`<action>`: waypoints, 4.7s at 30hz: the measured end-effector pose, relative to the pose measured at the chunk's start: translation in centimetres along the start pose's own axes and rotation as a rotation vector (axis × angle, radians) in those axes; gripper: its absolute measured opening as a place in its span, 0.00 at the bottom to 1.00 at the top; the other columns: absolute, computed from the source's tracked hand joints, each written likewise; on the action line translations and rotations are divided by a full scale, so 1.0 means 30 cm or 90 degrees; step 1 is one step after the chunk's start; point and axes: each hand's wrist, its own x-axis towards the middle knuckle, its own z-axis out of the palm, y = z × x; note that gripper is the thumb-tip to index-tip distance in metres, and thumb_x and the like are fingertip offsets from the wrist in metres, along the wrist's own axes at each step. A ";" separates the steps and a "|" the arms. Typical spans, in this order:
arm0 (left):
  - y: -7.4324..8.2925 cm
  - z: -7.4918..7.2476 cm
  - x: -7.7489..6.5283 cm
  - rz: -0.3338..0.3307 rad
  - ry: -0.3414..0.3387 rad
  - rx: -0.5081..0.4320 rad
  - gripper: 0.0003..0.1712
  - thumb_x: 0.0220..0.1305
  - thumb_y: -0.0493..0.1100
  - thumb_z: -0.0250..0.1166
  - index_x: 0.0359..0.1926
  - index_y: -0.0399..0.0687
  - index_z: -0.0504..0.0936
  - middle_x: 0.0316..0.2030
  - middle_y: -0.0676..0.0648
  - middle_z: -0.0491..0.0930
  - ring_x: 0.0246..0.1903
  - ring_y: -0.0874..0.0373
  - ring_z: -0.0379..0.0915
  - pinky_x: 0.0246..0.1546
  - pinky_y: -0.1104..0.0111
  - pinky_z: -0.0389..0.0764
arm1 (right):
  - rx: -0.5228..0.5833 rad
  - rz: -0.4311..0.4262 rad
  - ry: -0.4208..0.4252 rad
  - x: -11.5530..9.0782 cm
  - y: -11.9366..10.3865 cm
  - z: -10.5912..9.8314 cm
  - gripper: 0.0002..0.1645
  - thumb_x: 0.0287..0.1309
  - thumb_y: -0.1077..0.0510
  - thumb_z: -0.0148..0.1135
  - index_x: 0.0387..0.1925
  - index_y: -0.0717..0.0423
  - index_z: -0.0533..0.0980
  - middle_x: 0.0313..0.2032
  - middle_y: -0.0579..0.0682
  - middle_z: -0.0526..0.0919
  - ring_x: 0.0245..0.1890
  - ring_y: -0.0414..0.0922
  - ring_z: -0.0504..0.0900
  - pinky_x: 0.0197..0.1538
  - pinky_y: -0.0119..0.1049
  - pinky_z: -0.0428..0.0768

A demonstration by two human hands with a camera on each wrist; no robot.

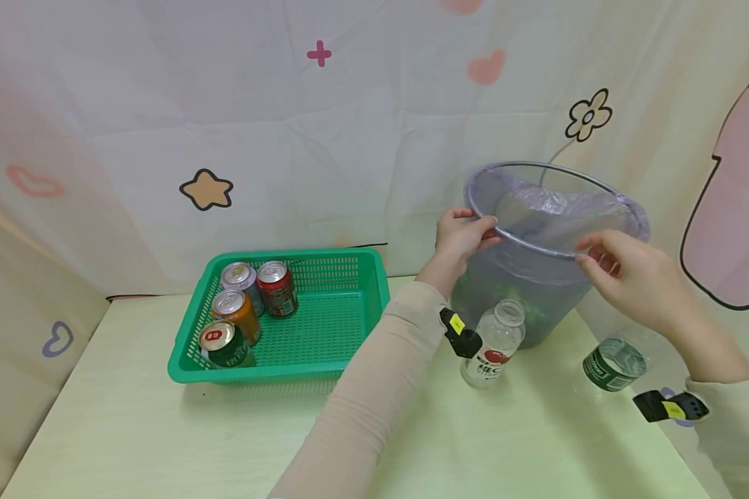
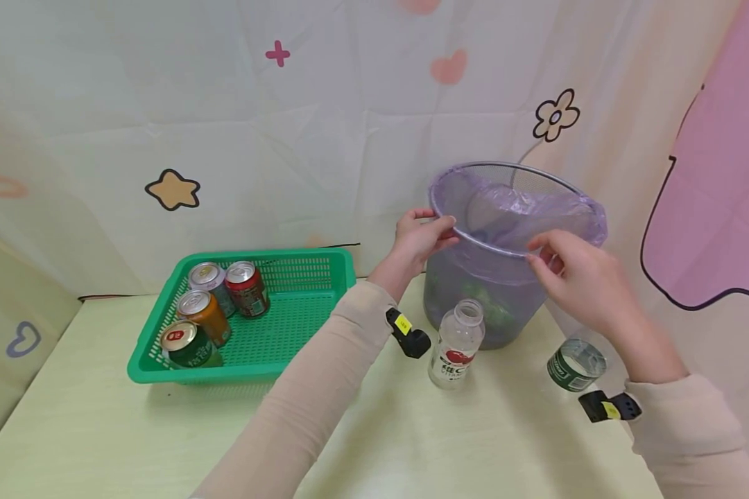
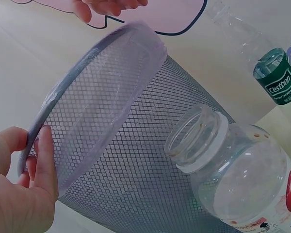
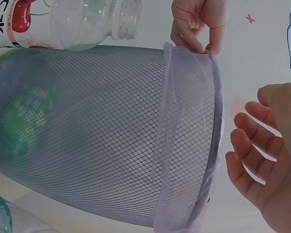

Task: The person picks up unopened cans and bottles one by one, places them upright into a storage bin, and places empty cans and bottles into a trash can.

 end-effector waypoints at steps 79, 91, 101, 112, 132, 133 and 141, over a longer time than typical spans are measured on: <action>-0.002 -0.001 -0.007 -0.002 0.023 0.010 0.18 0.52 0.31 0.67 0.38 0.46 0.68 0.27 0.43 0.77 0.21 0.57 0.78 0.25 0.69 0.82 | 0.342 0.165 -0.053 -0.296 -0.001 0.344 0.31 0.62 0.62 0.53 0.65 0.56 0.57 0.56 0.59 0.69 0.49 0.21 0.68 0.43 0.15 0.69; -0.007 -0.003 -0.003 0.002 0.015 0.001 0.18 0.52 0.31 0.67 0.39 0.46 0.68 0.28 0.43 0.78 0.22 0.56 0.78 0.26 0.68 0.82 | 0.391 0.184 -0.054 -0.322 -0.030 0.415 0.35 0.63 0.64 0.52 0.68 0.56 0.51 0.59 0.61 0.66 0.51 0.23 0.64 0.44 0.17 0.68; -0.003 -0.003 -0.004 0.001 0.015 -0.005 0.18 0.51 0.31 0.67 0.39 0.45 0.68 0.28 0.43 0.77 0.21 0.56 0.78 0.26 0.68 0.82 | 0.433 0.195 -0.046 -0.338 -0.039 0.478 0.40 0.59 0.66 0.56 0.69 0.54 0.50 0.60 0.57 0.62 0.52 0.22 0.63 0.46 0.17 0.70; -0.007 0.001 -0.001 0.001 0.019 -0.004 0.18 0.51 0.31 0.67 0.39 0.45 0.68 0.26 0.43 0.77 0.21 0.57 0.78 0.25 0.68 0.82 | 0.490 0.221 -0.049 -0.343 -0.085 0.521 0.47 0.56 0.67 0.59 0.70 0.52 0.44 0.62 0.60 0.59 0.52 0.23 0.61 0.49 0.19 0.69; -0.004 -0.004 -0.005 0.006 0.013 0.002 0.17 0.52 0.31 0.67 0.38 0.46 0.68 0.27 0.44 0.78 0.20 0.57 0.77 0.26 0.67 0.82 | 0.537 0.256 -0.052 -0.324 -0.100 0.578 0.50 0.57 0.65 0.60 0.71 0.48 0.40 0.63 0.56 0.56 0.53 0.26 0.62 0.51 0.16 0.65; -0.004 -0.005 -0.005 0.006 0.013 0.002 0.17 0.52 0.31 0.67 0.38 0.46 0.68 0.26 0.44 0.77 0.20 0.57 0.77 0.26 0.67 0.82 | 0.537 0.257 -0.053 -0.324 -0.098 0.583 0.51 0.57 0.64 0.60 0.71 0.47 0.39 0.63 0.56 0.56 0.53 0.26 0.62 0.51 0.15 0.64; -0.004 -0.003 -0.002 0.008 0.012 -0.002 0.17 0.52 0.31 0.67 0.38 0.46 0.68 0.27 0.44 0.77 0.20 0.58 0.77 0.26 0.68 0.82 | 0.552 0.280 -0.049 -0.317 -0.109 0.604 0.53 0.55 0.64 0.62 0.71 0.48 0.37 0.59 0.53 0.59 0.51 0.25 0.64 0.51 0.15 0.64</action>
